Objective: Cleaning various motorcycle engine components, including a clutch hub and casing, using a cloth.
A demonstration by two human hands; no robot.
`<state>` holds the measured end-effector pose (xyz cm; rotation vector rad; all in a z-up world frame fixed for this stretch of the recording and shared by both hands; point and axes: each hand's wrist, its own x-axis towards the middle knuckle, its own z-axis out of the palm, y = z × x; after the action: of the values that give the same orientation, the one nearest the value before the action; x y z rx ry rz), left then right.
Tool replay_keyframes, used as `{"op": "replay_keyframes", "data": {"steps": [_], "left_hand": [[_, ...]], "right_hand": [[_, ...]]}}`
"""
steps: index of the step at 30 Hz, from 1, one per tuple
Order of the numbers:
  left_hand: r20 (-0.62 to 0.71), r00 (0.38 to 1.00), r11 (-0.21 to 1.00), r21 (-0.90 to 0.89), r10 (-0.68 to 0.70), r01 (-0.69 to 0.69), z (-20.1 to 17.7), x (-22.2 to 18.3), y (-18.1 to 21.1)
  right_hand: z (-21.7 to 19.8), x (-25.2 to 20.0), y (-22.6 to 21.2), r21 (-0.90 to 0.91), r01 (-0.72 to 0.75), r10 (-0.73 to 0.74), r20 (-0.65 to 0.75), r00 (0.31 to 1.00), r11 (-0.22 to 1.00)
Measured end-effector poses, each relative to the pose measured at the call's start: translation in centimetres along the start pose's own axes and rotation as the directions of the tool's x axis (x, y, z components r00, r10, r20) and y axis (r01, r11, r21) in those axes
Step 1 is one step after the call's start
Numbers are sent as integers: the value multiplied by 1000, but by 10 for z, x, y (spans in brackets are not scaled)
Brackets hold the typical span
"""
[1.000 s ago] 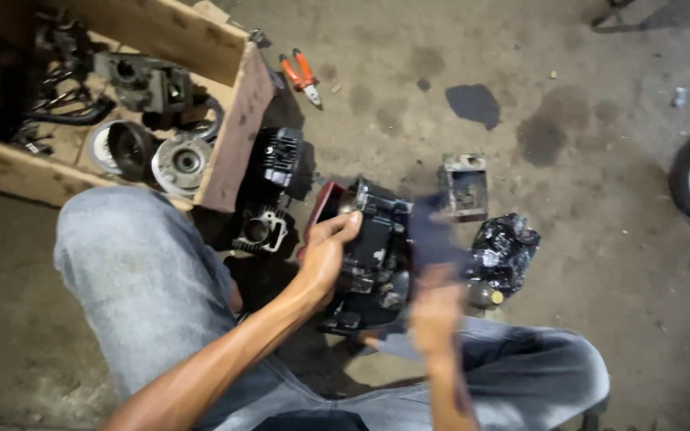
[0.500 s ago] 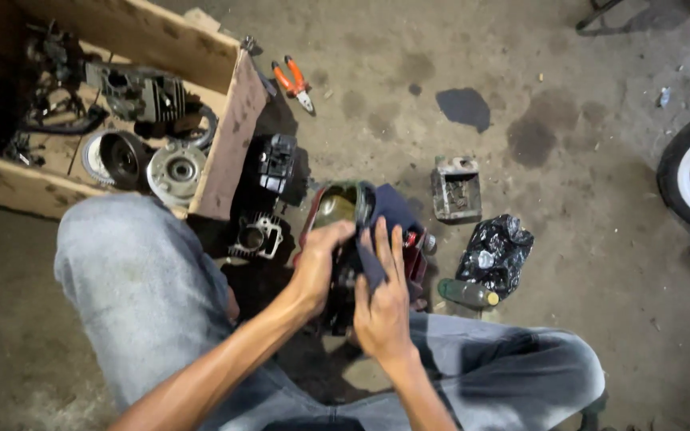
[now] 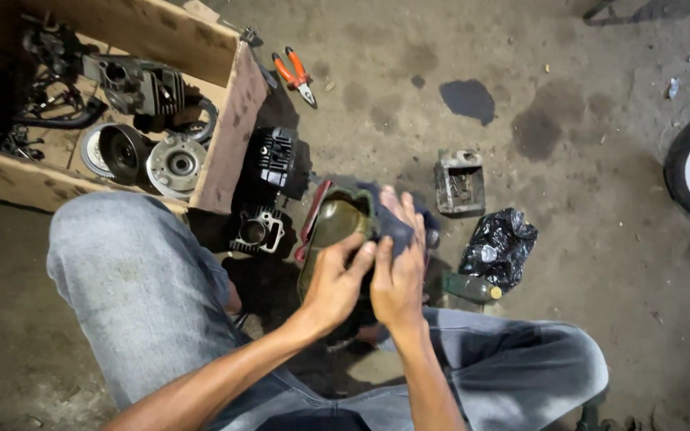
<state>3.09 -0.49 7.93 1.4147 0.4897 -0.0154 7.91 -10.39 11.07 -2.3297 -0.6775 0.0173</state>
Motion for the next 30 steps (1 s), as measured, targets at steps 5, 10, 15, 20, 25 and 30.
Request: {"op": "replay_keyframes", "data": {"steps": [5, 10, 15, 20, 25, 30], "left_hand": [[-32, 999, 990, -141, 26, -30, -6, 4, 10], [-45, 996, 995, 65, 73, -70, -3, 0, 19], [-50, 994, 986, 145, 94, -86, -2, -4, 20], [-89, 981, 970, 190, 174, -155, 1, -3, 17], [-47, 973, 952, 221, 227, -212, -3, -8, 42], [-80, 960, 941, 235, 268, -243, -8, -3, 41]], "right_hand": [[-8, -20, -9, 198, 93, -89, -27, 996, 976], [-9, -74, 64, 102, -95, 110, -146, 983, 990], [-13, -66, 60, -565, -155, -12, -280, 960, 811], [-9, -20, -18, -151, 53, -62, -50, 997, 987], [-6, -9, -10, -228, 164, -194, -114, 974, 960], [-16, -16, -21, -30, 146, -148, -84, 985, 989]]}}
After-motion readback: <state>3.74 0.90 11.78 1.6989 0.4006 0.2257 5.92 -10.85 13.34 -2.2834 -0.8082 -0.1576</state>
